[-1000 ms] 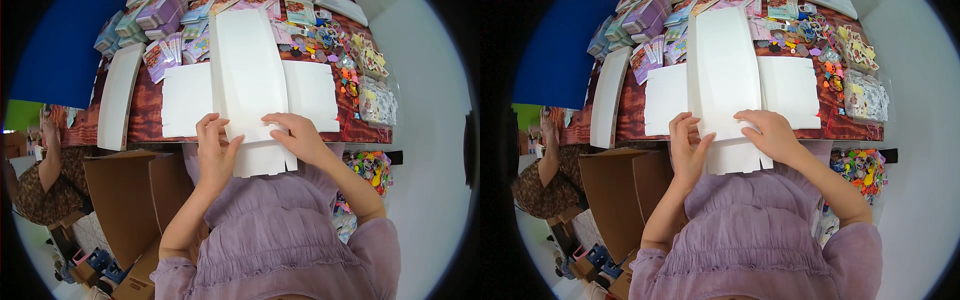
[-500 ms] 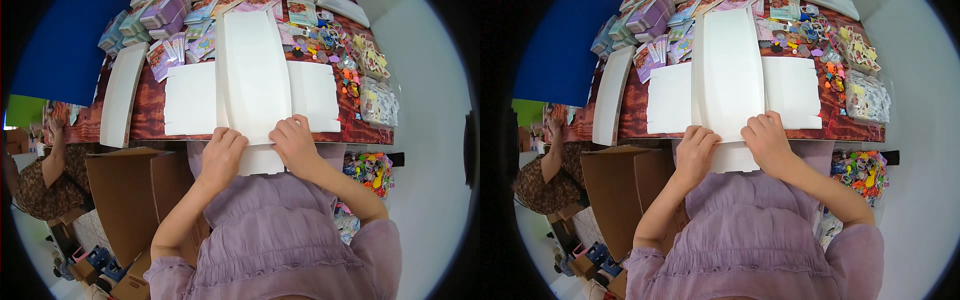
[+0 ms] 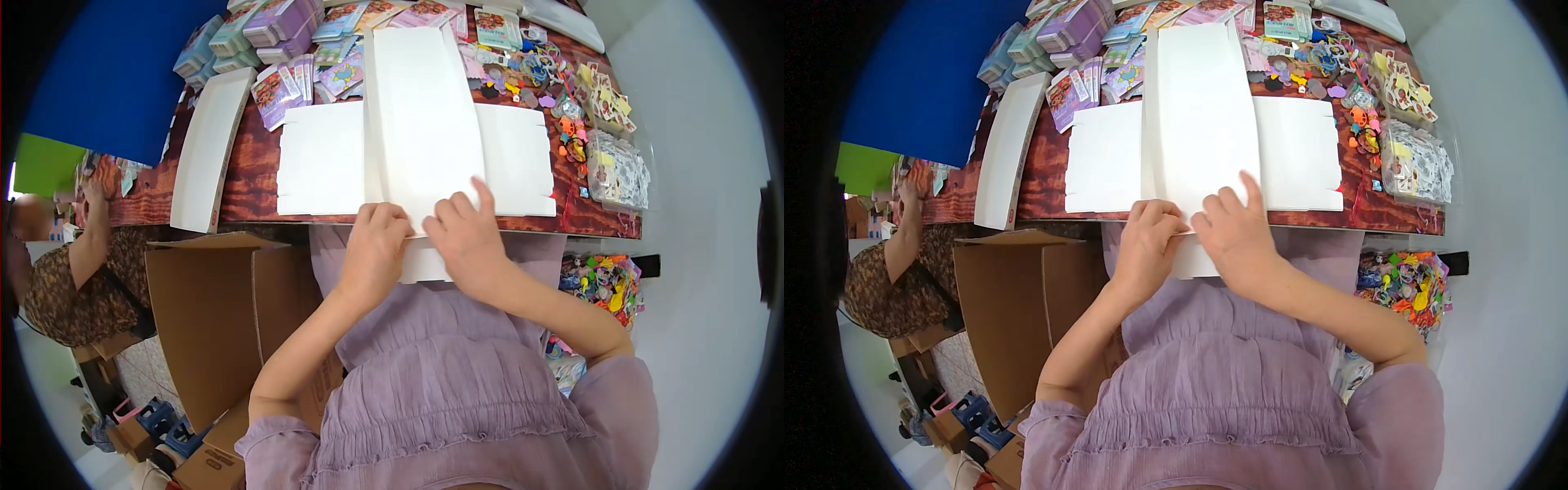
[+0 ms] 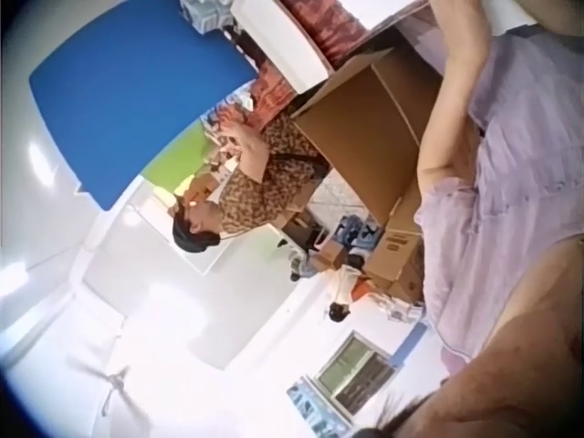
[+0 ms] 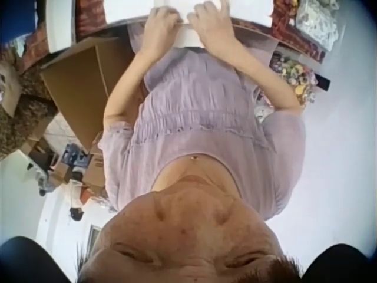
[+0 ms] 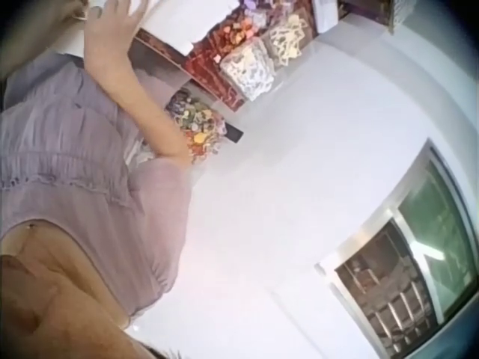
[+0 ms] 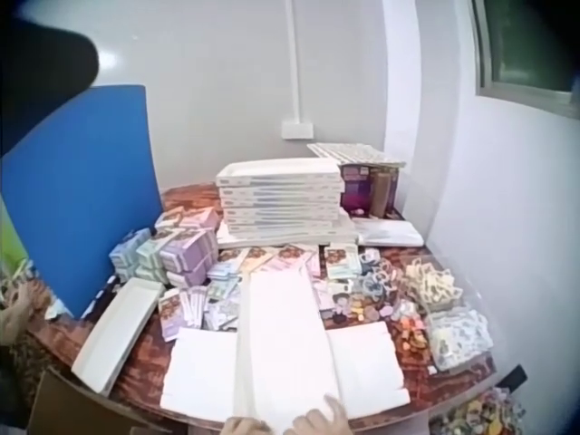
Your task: Folding and assembling white paper boxes on a workspace table.
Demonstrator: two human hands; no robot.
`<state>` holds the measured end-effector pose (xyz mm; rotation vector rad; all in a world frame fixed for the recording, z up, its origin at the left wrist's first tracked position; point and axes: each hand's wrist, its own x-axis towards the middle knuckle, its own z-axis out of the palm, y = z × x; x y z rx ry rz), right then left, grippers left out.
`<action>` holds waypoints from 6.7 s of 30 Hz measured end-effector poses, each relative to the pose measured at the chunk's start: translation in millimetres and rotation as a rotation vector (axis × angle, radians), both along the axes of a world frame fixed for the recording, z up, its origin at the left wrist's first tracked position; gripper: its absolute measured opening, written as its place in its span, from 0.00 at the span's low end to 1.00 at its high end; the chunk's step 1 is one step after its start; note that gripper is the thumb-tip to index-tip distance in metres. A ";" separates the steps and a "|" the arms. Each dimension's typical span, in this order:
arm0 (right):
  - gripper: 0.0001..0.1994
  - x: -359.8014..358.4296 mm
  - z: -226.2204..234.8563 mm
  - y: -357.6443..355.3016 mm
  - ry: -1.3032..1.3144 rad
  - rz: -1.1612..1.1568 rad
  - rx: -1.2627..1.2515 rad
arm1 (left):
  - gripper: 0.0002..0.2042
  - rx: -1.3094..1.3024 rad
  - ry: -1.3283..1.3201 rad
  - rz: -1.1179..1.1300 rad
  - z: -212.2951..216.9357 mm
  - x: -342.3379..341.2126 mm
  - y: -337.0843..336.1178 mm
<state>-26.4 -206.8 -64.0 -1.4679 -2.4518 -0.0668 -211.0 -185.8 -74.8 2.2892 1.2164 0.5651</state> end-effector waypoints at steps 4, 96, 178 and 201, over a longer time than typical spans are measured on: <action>0.06 -4.4 -26.3 1.4 0.395 0.023 -0.095 | 0.20 -0.077 -0.235 0.002 -0.1 4.1 -13.4; 0.08 71.5 -28.7 161.0 0.477 -0.268 -0.183 | 0.07 0.172 0.003 0.062 -9.7 14.9 166.8; 0.07 79.1 0.9 167.5 0.697 -0.284 -0.484 | 0.09 -0.190 -0.352 0.268 -2.3 17.7 167.7; 0.06 57.0 -2.6 191.4 -0.162 0.106 -0.280 | 0.02 0.225 0.347 -0.360 0.3 34.6 200.4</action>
